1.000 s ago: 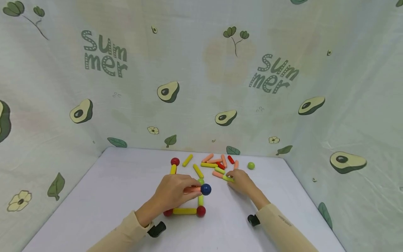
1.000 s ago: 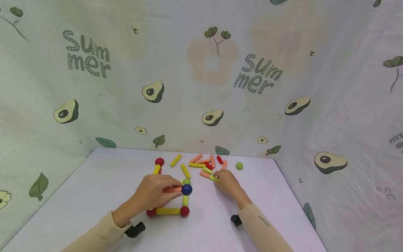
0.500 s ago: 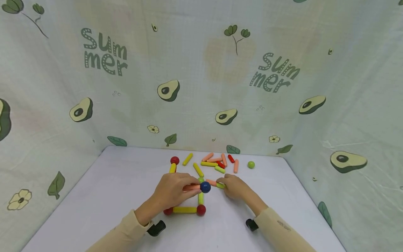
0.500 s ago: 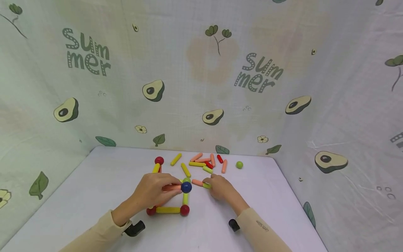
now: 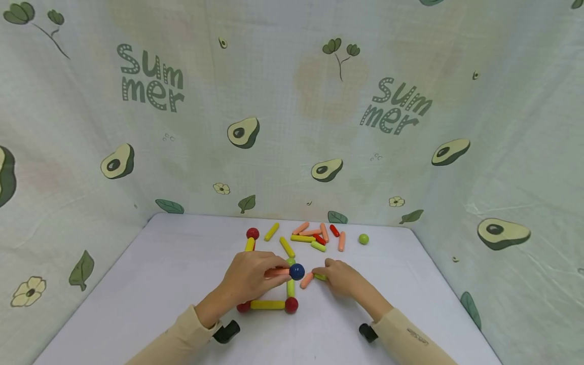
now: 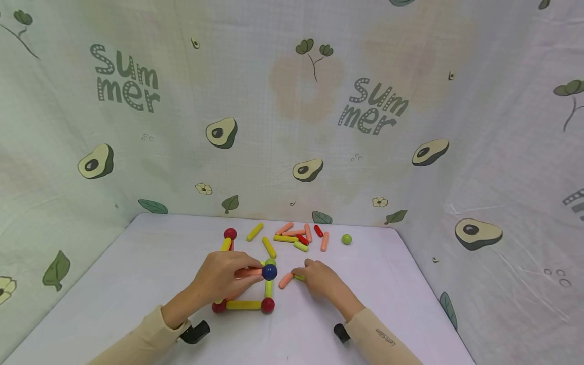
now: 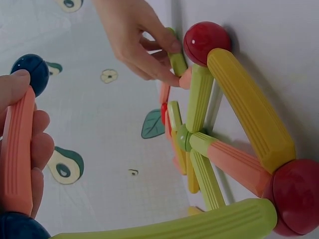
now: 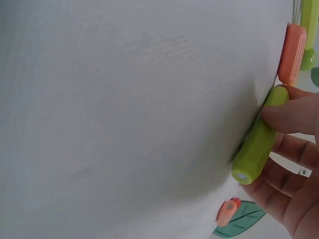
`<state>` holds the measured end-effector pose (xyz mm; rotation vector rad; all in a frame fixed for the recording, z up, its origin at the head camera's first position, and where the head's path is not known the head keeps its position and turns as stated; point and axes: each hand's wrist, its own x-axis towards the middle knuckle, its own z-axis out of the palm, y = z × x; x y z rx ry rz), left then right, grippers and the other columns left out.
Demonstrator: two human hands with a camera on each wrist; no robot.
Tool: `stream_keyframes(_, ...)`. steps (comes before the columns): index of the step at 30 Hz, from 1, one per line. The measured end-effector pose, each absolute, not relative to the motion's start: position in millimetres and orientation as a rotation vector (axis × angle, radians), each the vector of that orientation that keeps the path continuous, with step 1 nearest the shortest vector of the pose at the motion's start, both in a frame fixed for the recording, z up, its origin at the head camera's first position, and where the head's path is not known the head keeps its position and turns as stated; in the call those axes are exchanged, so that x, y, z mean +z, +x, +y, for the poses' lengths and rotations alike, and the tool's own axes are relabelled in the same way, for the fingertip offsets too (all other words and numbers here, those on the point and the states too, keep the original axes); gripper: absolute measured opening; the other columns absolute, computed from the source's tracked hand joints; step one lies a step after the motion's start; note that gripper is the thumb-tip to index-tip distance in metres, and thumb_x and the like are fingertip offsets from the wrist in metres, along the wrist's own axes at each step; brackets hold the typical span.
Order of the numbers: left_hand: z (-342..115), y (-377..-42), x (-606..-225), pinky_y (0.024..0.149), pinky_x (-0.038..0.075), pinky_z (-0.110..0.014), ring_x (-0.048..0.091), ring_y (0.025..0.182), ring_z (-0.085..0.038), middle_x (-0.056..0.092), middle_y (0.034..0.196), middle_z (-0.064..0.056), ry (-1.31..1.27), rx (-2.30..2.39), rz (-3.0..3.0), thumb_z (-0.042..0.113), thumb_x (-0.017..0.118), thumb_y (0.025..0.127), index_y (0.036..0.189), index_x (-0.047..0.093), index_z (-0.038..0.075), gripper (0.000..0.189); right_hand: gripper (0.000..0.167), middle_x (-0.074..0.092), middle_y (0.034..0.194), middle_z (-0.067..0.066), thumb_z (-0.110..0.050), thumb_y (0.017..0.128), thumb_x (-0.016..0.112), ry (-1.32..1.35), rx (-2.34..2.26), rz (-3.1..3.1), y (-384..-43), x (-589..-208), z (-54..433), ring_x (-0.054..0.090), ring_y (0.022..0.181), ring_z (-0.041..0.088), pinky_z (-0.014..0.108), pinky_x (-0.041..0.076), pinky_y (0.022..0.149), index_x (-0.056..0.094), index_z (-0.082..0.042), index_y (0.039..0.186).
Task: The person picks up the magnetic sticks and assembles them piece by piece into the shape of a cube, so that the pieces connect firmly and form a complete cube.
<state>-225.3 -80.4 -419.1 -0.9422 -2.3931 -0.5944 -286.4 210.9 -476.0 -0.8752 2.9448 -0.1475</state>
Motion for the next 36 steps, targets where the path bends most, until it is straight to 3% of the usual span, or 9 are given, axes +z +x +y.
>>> stream_keyframes(8, -80, -226, -420, 0.065, 0.050, -0.014, 0.068, 0.074, -0.004, 0.079, 0.090, 0.012, -0.948, -0.592, -2.374, 0.042, 0.088, 0.088, 0.105, 0.084, 0.024, 0.026, 0.041, 0.070, 0.113, 0.004, -0.002, 0.100, 0.071, -0.861, -0.552, 2.988, -277, -470, 215, 0.063, 0.096, 0.018, 0.041, 0.060, 0.088, 0.069, -0.014, 0.139)
stream_keyframes(13, -80, -226, -419, 0.064, 0.050, -0.015, 0.066, 0.072, -0.004, 0.078, 0.089, 0.012, -0.947, -0.588, -2.366, 0.041, 0.089, 0.087, 0.105, 0.084, 0.023, 0.026, 0.042, 0.072, 0.115, 0.002, -0.002, 0.099, 0.072, -0.898, -0.912, 2.899, -262, -459, 210, 0.066, 0.094, 0.015, 0.028, 0.059, 0.083, 0.066, -0.011, 0.140)
stream_keyframes(17, -80, -226, -418, 0.065, 0.050, -0.015, 0.066, 0.072, -0.004, 0.078, 0.088, 0.011, -0.944, -0.588, -2.376, 0.040, 0.089, 0.087, 0.105, 0.084, 0.023, 0.026, 0.032, 0.075, 0.119, 0.004, -0.007, 0.101, 0.072, -0.892, -1.150, 2.704, -245, -452, 201, 0.070, 0.103, 0.016, 0.027, 0.060, 0.089, 0.067, -0.012, 0.132)
stream_keyframes(24, -82, -226, -419, 0.064, 0.050, -0.016, 0.064, 0.071, -0.004, 0.077, 0.086, 0.011, -0.946, -0.609, -2.372, 0.040, 0.090, 0.087, 0.104, 0.083, 0.022, 0.025, 0.027, 0.075, 0.116, -0.004, -0.019, 0.101, 0.075, -0.893, -1.305, 2.558, -229, -451, 186, 0.072, 0.107, 0.014, 0.030, 0.061, 0.092, 0.066, -0.019, 0.127)
stream_keyframes(36, -85, -230, -420, 0.061, 0.046, -0.014, 0.066, 0.071, -0.003, 0.079, 0.090, 0.011, -0.996, -0.568, -2.413, 0.041, 0.086, 0.090, 0.106, 0.085, 0.022, 0.025, 0.028, 0.076, 0.114, -0.002, -0.015, 0.101, 0.075, -0.891, -1.442, 2.498, -226, -459, 172, 0.073, 0.105, 0.016, 0.031, 0.061, 0.091, 0.066, -0.016, 0.127)
